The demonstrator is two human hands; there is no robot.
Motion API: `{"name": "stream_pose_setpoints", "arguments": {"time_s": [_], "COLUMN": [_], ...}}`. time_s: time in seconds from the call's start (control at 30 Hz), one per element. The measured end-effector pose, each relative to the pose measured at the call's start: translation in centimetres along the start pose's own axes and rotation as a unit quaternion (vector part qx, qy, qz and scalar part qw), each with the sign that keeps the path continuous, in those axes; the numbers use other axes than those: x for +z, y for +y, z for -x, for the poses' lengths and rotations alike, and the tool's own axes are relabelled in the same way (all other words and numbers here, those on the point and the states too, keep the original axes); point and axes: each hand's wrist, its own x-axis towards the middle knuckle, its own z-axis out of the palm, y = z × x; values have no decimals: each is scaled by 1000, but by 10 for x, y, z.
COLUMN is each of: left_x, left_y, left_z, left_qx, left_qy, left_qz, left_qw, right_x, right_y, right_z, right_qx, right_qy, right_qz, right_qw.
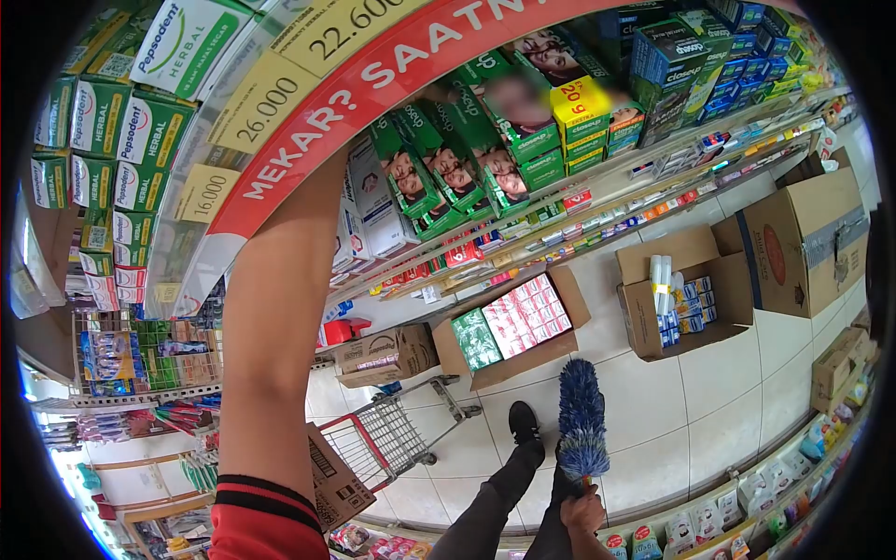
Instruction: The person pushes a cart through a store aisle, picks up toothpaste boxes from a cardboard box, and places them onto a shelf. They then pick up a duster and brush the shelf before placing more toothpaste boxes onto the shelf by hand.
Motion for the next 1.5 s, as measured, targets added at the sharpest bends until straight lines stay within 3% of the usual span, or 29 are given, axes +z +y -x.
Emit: {"name": "stream_pose_setpoints", "arguments": {"time_s": [0.53,0.6,0.7,0.73,0.9,0.97,1.03,1.1,1.17,1.23,1.37,1.43,1.5], "left_x": [9,-25,-14,-16,-14,3,-1,-6,3,6,22,11,8], "left_y": [35,75,81,80,92,88,92,98,89,86,57,65,71], "left_z": [-20,-9,-14,-21,-31,-27,-29,-27,-22,-15,-17,-21,-29], "left_qx": [1,-162,-239,-225,-194,-214,-214,-337,-329,-279,-197,-148,-138], "left_qy": [64,-105,-169,-212,-206,-123,-148,-204,-212,-138,-157,57,45], "left_qz": [32,45,114,136,196,173,202,360,333,269,182,256,239], "left_qw": [997,980,949,941,939,954,944,846,858,912,950,954,960], "right_x": [-6,-5,-5,-5,-7,-5,-3,-1,-2,7,7,1,2], "right_y": [0,-1,3,2,0,2,2,3,3,7,7,4,4], "right_z": [0,-3,-6,-8,-2,-1,-4,-3,-3,-6,-5,-4,-3], "right_qx": [-6,-9,-9,-12,0,-6,-5,-3,-1,-2,-6,-4,-6], "right_qy": [7,7,4,3,-3,11,9,5,4,4,10,3,-7], "right_qz": [-8,-14,-19,-22,-7,-10,-12,-14,-12,-14,-18,-22,-22], "right_qw": [1000,1000,1000,1000,1000,1000,1000,1000,1000,1000,1000,1000,1000]}}
